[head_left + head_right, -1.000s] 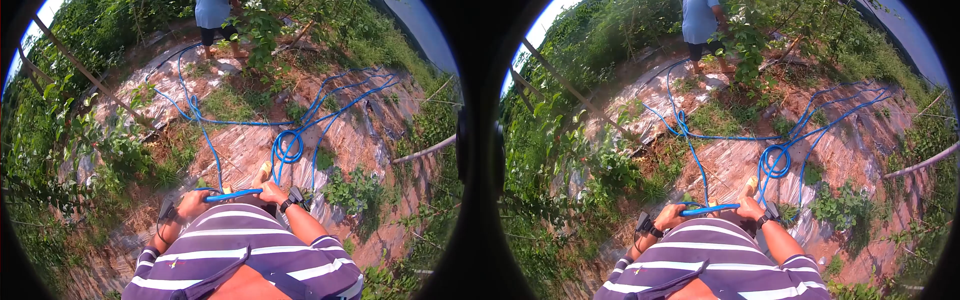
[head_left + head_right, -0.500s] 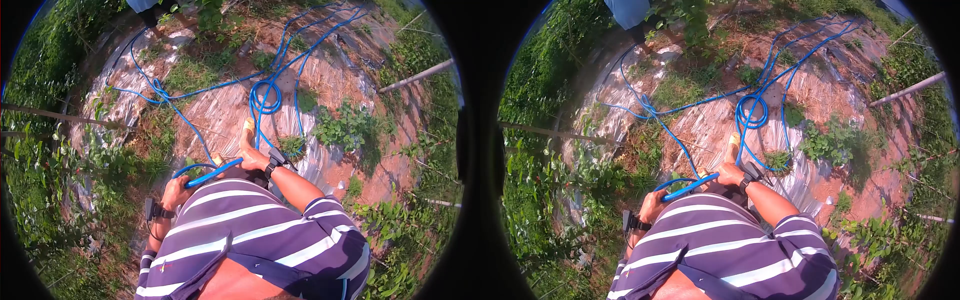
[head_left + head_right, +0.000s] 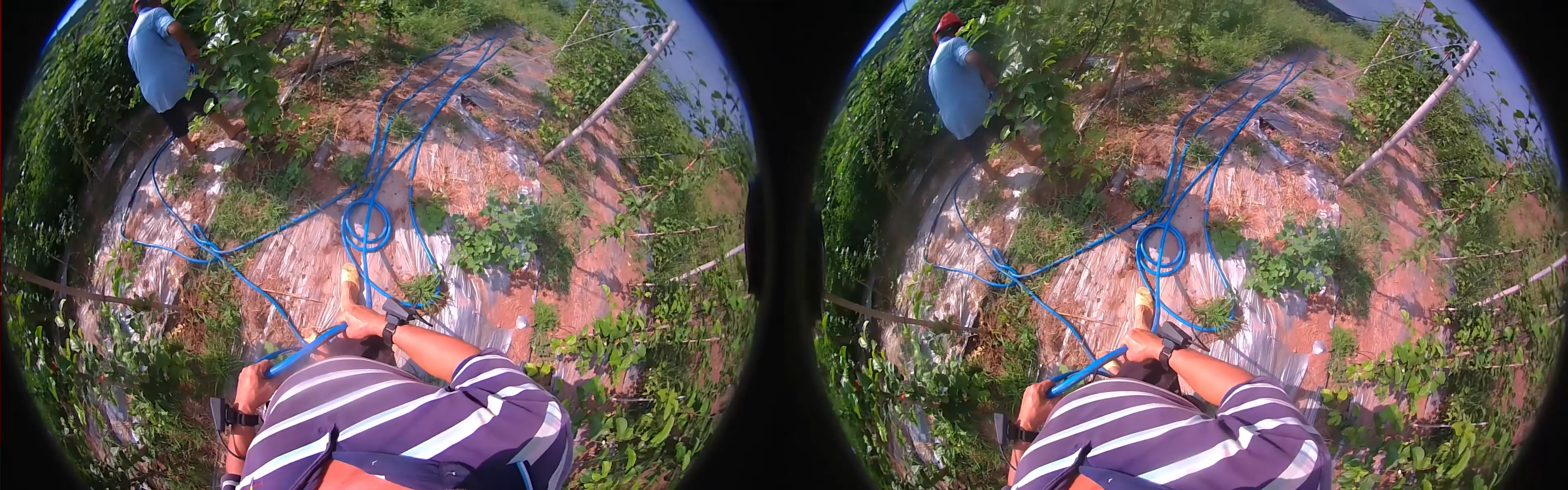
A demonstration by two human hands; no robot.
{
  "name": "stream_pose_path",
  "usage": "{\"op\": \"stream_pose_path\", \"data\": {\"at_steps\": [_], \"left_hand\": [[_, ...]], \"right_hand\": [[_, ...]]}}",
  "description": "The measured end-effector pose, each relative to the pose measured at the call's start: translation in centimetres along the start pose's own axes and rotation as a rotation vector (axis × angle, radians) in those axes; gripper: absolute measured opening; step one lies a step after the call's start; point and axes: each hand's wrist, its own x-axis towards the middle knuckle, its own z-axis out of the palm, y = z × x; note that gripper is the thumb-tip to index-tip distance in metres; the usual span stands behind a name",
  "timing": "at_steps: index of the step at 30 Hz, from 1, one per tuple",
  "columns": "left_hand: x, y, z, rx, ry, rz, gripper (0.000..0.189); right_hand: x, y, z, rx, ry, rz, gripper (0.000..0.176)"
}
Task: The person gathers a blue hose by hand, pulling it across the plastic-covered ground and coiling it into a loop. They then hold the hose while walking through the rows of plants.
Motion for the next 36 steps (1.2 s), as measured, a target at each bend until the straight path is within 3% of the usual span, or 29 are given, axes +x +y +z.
{"op": "stream_pose_path", "data": {"at_steps": [8,10,12,18,20,26,27,28,36], "left_hand": [[-0.7,-0.2,0.1,-0.03,-0.012,-0.031,0.03],[-0.8,0.4,-0.2,-0.013,-0.012,-0.049,0.029],[-1.1,0.8,-0.4,0.023,-0.041,-0.071,0.028],[-1.0,0.0,0.0,0.037,-0.03,-0.018,0.027],[-0.8,-0.9,0.6,0.03,0.046,0.073,0.037],[-1.1,-0.6,0.4,-0.013,0.039,0.055,0.042],[-1.3,0.9,-0.6,0.036,-0.049,-0.04,0.024],[-0.9,-0.8,0.7,0.045,-0.014,0.029,0.021],[-0.7,-0.3,0.8,0.029,-0.024,-0.038,0.039]], "right_hand": [[-0.2,-0.2,0.0,0.035,0.013,-0.074,0.019],[0.2,0.2,0.6,0.078,0.011,-0.045,0.018],[0.6,0.0,0.0,-0.003,-0.116,-0.004,0.02],[0.1,-1.1,-0.8,0.06,-0.083,0.005,0.021],[0.2,-1.1,-0.8,0.011,-0.095,0.006,0.02],[0.1,-0.8,-0.5,0.039,-0.1,-0.023,0.018],[-0.1,-0.7,-0.6,0.011,-0.069,-0.047,0.019],[-0.2,-0.7,-0.4,-0.017,-0.035,-0.065,0.02],[-0.1,-0.7,-1.1,0.042,-0.113,0.02,0.021]]}}
